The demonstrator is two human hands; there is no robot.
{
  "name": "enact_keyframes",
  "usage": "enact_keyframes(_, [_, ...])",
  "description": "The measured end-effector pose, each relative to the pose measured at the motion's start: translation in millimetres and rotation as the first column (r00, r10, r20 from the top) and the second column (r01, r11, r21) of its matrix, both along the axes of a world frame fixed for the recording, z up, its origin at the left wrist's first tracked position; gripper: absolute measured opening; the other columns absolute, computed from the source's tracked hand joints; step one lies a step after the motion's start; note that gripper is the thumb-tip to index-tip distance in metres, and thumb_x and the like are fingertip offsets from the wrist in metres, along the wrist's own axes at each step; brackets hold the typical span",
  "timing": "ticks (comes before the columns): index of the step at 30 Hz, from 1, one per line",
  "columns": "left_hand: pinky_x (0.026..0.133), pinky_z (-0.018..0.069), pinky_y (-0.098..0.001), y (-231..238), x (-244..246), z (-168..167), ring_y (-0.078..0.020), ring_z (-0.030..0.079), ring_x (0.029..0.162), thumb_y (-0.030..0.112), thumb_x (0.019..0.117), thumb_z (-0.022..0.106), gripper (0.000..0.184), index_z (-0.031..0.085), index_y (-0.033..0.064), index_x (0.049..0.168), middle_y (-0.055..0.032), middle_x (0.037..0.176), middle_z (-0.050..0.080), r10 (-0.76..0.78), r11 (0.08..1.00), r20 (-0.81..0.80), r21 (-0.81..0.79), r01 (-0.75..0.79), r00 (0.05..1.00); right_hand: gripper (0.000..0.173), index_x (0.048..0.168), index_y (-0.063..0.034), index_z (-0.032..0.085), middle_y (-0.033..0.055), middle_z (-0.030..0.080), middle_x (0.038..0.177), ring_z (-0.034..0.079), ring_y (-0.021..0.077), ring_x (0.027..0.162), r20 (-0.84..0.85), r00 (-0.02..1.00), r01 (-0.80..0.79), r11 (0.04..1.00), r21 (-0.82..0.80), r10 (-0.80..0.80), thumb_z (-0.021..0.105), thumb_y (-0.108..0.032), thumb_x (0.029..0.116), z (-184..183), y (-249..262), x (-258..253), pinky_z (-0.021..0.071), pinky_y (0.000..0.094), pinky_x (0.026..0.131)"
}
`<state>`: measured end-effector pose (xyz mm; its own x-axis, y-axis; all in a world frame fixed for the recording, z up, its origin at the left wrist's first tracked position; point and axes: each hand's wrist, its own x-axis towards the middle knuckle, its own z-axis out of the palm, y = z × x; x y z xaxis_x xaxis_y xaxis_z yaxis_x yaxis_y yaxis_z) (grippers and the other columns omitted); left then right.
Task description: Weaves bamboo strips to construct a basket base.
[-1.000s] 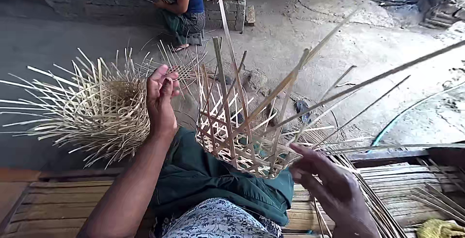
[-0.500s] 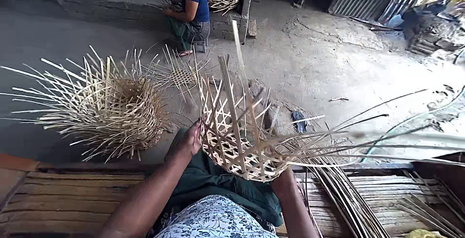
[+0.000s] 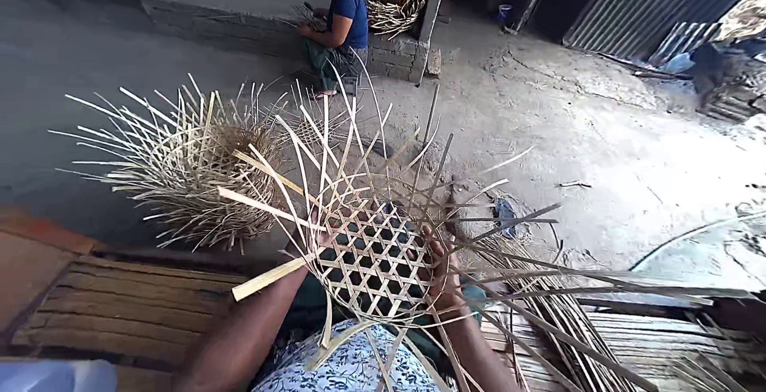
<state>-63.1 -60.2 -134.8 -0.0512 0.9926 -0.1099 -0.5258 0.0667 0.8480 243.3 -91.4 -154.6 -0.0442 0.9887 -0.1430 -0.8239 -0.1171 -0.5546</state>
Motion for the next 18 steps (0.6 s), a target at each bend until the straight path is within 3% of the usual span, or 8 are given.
enact_keyframes(2, [0.079, 0.0602, -0.0318, 5, 1, -5, -0.0169, 0.070, 0.097, 0.020, 0.1135, 0.027, 0.037, 0.044, 0.0050, 0.142, -0.0094, 0.120, 0.068, 0.011, 1.000, 0.110, -0.030, -0.007, 0.994, 0.058, 0.143, -0.0089, 0.053, 0.0104, 0.070, 0.122, 0.072, 0.0230, 0.103, 0.029, 0.999, -0.032, 0.999, -0.015, 0.033, 0.020, -0.046, 0.1121, -10, 3, 2, 0.0619, 0.0402, 0.082])
enact_keyframes(5, [0.073, 0.0602, -0.0343, 9, 3, -19, -0.0218, 0.071, 0.091, 0.028, 0.1138, 0.025, 0.041, 0.049, 0.0069, 0.139, -0.0126, 0.112, 0.070, 0.071, 0.986, 0.185, -0.161, -0.041, 0.980, 0.059, 0.132, -0.0113, 0.061, 0.0075, 0.074, 0.115, 0.074, 0.0208, 0.096, 0.002, 0.998, -0.060, 0.993, -0.097, 0.060, 0.020, -0.049, 0.1113, -26, 7, 7, 0.0629, 0.0383, 0.077])
enact_keyframes(8, [0.069, 0.0591, -0.0316, 5, 3, -27, -0.0211, 0.071, 0.088, 0.023, 0.1135, 0.026, 0.038, 0.048, 0.0047, 0.139, -0.0138, 0.113, 0.069, 0.093, 0.982, 0.154, -0.177, -0.066, 0.984, 0.055, 0.133, -0.0090, 0.060, 0.0099, 0.074, 0.115, 0.075, 0.0227, 0.092, -0.004, 0.997, -0.071, 0.991, -0.114, 0.071, 0.022, -0.042, 0.1125, -25, 9, 7, 0.0633, 0.0380, 0.074])
enact_keyframes(11, [0.078, 0.0594, -0.0358, -4, -3, -40, -0.0229, 0.070, 0.093, 0.018, 0.1129, 0.027, 0.038, 0.046, 0.0019, 0.141, -0.0144, 0.117, 0.068, 0.075, 0.988, 0.151, -0.145, -0.053, 0.986, 0.049, 0.128, -0.0080, 0.063, 0.0118, 0.075, 0.112, 0.075, 0.0241, 0.087, 0.029, 0.997, -0.066, 0.987, -0.147, 0.071, 0.026, -0.035, 0.1132, -18, 10, 1, 0.0631, 0.0366, 0.069])
enact_keyframes(14, [0.085, 0.0600, -0.0372, -11, -12, -58, -0.0240, 0.070, 0.102, 0.016, 0.1113, 0.029, 0.039, 0.038, 0.0006, 0.146, -0.0145, 0.126, 0.066, 0.017, 1.000, 0.119, -0.016, -0.015, 0.993, 0.041, 0.132, -0.0072, 0.060, 0.0119, 0.075, 0.108, 0.075, 0.0231, 0.085, 0.067, 0.994, -0.075, 0.982, -0.171, 0.088, 0.031, -0.029, 0.1128, -15, 14, -4, 0.0631, 0.0361, 0.068])
enact_keyframes(18, [0.078, 0.0606, -0.0373, -12, -13, -63, -0.0246, 0.072, 0.094, 0.017, 0.1116, 0.035, 0.034, 0.047, 0.0034, 0.141, -0.0155, 0.119, 0.070, 0.093, 0.990, 0.167, -0.121, -0.074, 0.982, 0.038, 0.135, -0.0076, 0.059, 0.0102, 0.075, 0.111, 0.074, 0.0215, 0.090, 0.118, 0.988, -0.079, 0.981, -0.175, 0.101, 0.035, -0.025, 0.1115, -18, 10, -6, 0.0626, 0.0356, 0.072])
